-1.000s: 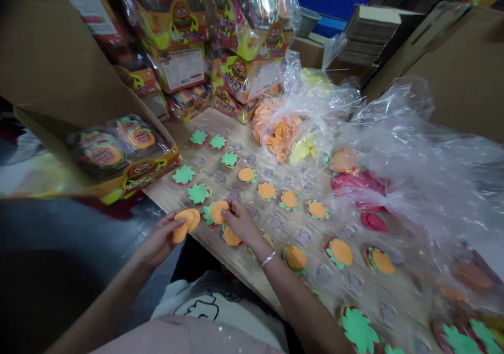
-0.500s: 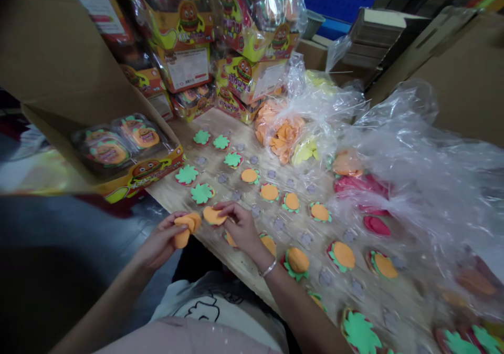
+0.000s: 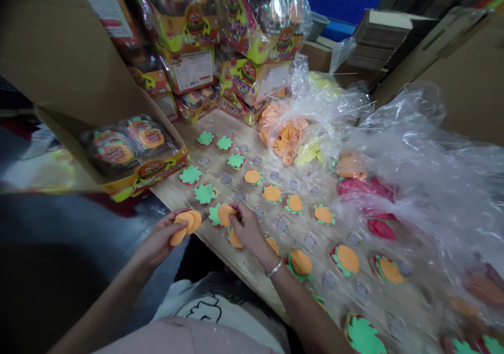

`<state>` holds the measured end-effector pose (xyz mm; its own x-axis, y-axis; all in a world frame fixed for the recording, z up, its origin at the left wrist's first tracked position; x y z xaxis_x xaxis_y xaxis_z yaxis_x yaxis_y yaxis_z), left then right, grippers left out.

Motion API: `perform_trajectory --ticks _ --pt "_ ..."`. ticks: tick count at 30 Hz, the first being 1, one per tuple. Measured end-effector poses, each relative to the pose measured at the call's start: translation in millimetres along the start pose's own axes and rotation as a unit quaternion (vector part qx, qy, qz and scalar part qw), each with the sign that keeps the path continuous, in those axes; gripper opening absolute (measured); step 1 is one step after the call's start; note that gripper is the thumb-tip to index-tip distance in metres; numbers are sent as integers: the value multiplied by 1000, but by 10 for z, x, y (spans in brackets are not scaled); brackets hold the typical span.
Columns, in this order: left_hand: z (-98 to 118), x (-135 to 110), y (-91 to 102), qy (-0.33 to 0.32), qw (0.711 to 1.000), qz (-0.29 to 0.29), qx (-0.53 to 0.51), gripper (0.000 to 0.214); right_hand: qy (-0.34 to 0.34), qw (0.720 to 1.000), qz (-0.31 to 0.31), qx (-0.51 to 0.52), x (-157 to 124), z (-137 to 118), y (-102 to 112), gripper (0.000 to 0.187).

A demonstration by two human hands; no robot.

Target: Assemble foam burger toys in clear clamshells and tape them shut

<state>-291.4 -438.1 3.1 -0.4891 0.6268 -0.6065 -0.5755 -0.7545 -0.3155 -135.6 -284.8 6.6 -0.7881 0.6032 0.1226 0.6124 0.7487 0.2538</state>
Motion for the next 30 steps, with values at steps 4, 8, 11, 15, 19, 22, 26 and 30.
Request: perform_trajectory --ticks 4,8,11,15,19,22,26,30 --pt "-8 8 -13 -5 1000 -11 15 40 10 992 -54 -113 97 -27 -140 27" --pt "3 -4 -50 -11 1000 -22 8 42 35 958 -53 -280 120 -130 -201 37" --pt "16 -25 -89 -11 999 -35 10 44 72 958 -21 -278 102 -228 -173 26" --pt "28 -53 -219 -6 996 -83 19 48 41 996 -64 -37 116 -249 -188 21" --pt "65 -115 -281 -144 981 -36 129 35 -127 959 -73 245 153 -106 -306 27" --pt "48 -210 -237 -289 925 41 243 20 -232 899 -13 372 149 -15 -393 32" --pt "1 -176 -138 -294 925 86 223 14 -256 868 -2 425 125 -6 -453 36" --pt "81 109 -56 -102 991 75 37 28 -167 938 6 305 210 4 -372 29"
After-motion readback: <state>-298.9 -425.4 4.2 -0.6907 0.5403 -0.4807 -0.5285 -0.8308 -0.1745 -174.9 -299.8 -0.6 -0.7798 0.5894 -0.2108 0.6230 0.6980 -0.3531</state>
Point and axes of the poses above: each hand's wrist, its own x-axis towards the middle knuckle, its own y-axis out of the back of the hand, z = x × y, the point moved 3 cm from there along x, towards the middle knuckle, and after that the axes turned 8 degrees about y, right-handed, at the moved point
